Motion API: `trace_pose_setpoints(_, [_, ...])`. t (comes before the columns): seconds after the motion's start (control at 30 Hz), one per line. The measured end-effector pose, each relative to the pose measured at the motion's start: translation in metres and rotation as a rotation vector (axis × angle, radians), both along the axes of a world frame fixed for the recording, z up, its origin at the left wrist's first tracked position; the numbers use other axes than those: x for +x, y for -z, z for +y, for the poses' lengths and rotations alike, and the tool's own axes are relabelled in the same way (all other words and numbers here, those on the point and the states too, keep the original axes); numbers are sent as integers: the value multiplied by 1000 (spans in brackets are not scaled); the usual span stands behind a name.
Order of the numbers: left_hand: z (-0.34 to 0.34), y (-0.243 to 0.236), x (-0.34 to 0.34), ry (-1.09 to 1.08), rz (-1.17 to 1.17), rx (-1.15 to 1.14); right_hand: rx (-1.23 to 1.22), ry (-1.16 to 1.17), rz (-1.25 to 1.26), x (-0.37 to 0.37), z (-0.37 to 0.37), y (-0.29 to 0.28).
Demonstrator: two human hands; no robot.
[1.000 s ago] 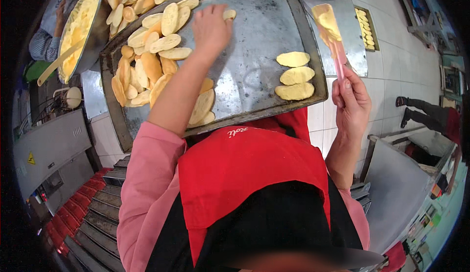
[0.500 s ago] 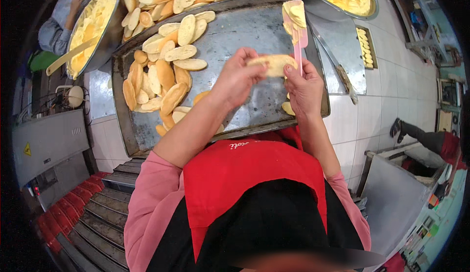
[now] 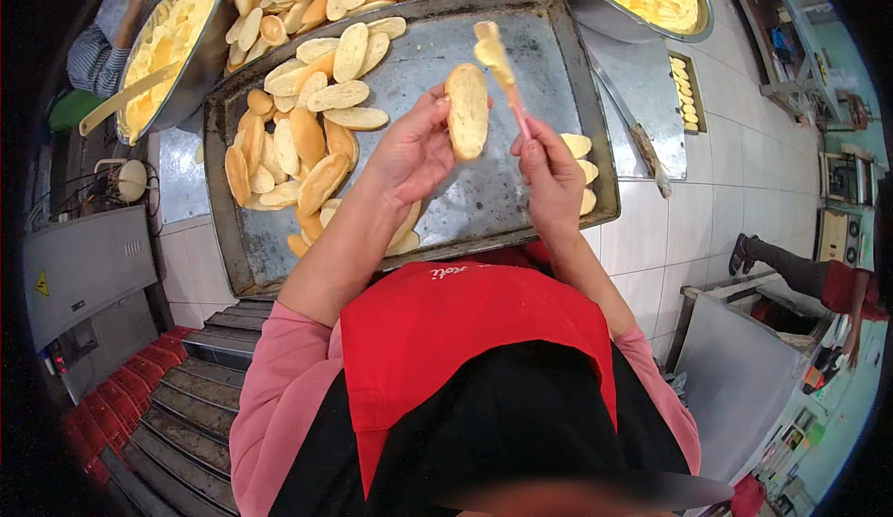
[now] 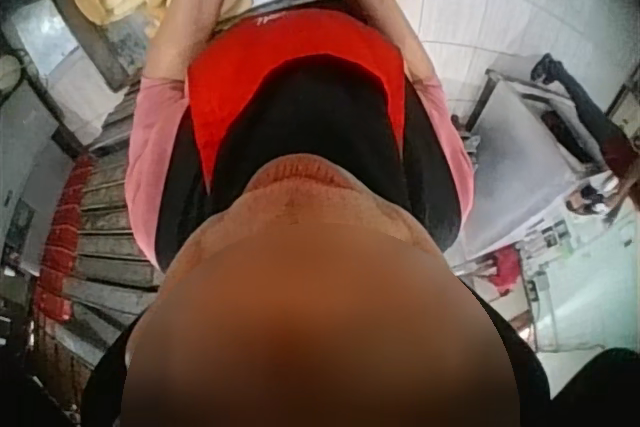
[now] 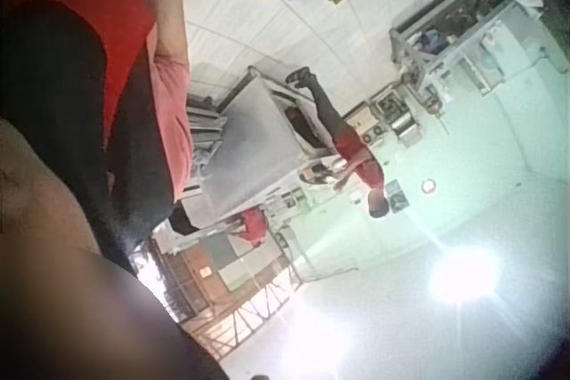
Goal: Apply butter or a similar spread to sliced pieces of bread and arrange them on a baking tray.
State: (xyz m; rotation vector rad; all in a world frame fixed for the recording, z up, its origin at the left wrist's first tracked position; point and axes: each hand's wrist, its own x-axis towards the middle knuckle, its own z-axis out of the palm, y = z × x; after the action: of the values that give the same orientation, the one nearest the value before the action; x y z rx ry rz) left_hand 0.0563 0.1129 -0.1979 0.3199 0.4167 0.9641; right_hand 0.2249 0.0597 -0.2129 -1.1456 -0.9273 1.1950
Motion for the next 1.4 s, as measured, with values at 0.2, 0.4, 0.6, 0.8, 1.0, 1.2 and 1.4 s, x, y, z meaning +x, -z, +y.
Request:
trace_pose_setpoints(0.2, [4,1,-12,-148,-79,-6,398,-191,-766,24,-8,-22])
trace_pose_setpoints(0.4, [1,3,-9,-94,-69,-4,534,-4,-1047,33,-11,-30])
trace_pose_setpoints(0.6, [2,-4,-13,-47,128,108,421,138,-1271,24,11,-41])
trace_pose_setpoints(0.8, [8,-10,-16,-143,479,394,-122,-221,-75,26,-8,-50])
trace_pose_setpoints(1.0, [16,-19,-25,-343,331,491,-538,-423,63,50,-17,-34])
trace_pose_setpoints(1.2, [10,-13,-18,-372,401,580,396,-153,-560,22,-3,-35])
trace_pose_setpoints(1.4, [16,-18,-39,-502,385,548,417,-272,-869,39,0,-38])
